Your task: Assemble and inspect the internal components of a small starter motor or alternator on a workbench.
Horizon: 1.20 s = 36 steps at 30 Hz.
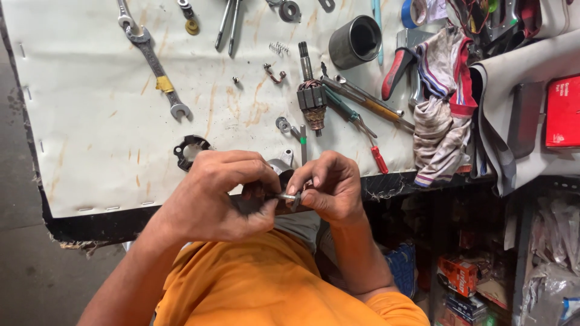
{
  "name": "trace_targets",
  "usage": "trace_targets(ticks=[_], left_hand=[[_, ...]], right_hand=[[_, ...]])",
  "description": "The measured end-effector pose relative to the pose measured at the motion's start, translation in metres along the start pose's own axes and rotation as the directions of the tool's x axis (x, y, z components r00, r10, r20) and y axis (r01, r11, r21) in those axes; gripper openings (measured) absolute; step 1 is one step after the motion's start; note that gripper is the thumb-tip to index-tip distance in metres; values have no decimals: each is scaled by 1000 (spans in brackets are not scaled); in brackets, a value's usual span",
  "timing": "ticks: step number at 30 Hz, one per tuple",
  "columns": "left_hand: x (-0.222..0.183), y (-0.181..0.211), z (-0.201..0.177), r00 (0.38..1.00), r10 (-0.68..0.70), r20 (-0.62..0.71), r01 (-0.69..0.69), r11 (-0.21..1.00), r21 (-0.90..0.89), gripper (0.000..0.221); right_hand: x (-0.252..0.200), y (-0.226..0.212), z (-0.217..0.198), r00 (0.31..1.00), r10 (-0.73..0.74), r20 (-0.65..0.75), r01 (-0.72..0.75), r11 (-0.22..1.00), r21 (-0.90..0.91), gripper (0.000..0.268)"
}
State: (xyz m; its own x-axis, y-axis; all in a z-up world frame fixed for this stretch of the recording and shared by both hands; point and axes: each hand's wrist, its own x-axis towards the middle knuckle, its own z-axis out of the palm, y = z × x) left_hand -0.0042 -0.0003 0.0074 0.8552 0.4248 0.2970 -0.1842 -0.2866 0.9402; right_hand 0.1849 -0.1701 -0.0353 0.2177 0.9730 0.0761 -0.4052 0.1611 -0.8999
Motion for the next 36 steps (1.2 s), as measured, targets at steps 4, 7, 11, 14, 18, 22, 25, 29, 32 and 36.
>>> trace_targets(ticks=[4, 7, 11, 14, 18, 22, 25, 29, 32, 36], left_hand=[[-4, -5, -4, 1000, -19, 2, 19, 999, -42, 12], [-11, -11, -6, 997, -60, -54, 56, 996, -70, 12], [-22, -19, 4, 988, -78, -137, 75, 997, -29, 11], [-31, -20, 14, 978, -99, -185, 102, 995, 6, 12], [-41, -20, 21, 956, -161, -245, 170, 985, 16, 14], [-39, -18, 28, 952, 52, -301, 18, 974, 225, 19], [-37, -14, 33, 950, 70, -305, 28, 952, 305, 21], [-45, -22, 37, 941, -93, -324, 155, 973, 170, 15], [-52, -23, 41, 860, -407, -307, 391, 913, -113, 10], [-62, -30, 44, 839, -512, -183, 345, 761, -549, 11]], right_hand=[[-2, 1, -4, 1000, 13, -7, -13, 998, 62, 27], [-5, 2, -7, 1000, -3, 3, 2, 986, 165, 24], [-13, 2, -9, 997, 6, -80, 7, 988, 152, 29], [-16, -3, -6, 995, 2, -104, 4, 998, 66, 29], [-19, -8, -3, 986, 22, -166, -25, 1000, -15, 28], [-24, -5, -1, 980, 30, -195, -39, 998, -46, 21], [-29, -4, -1, 963, 52, -263, -64, 997, -37, 17], [-37, 0, -6, 935, 128, -330, -107, 991, 81, 26], [-39, -1, -4, 940, 189, -283, -139, 972, 189, 21], [-39, 1, 0, 950, 251, -187, -186, 933, 309, 19]])
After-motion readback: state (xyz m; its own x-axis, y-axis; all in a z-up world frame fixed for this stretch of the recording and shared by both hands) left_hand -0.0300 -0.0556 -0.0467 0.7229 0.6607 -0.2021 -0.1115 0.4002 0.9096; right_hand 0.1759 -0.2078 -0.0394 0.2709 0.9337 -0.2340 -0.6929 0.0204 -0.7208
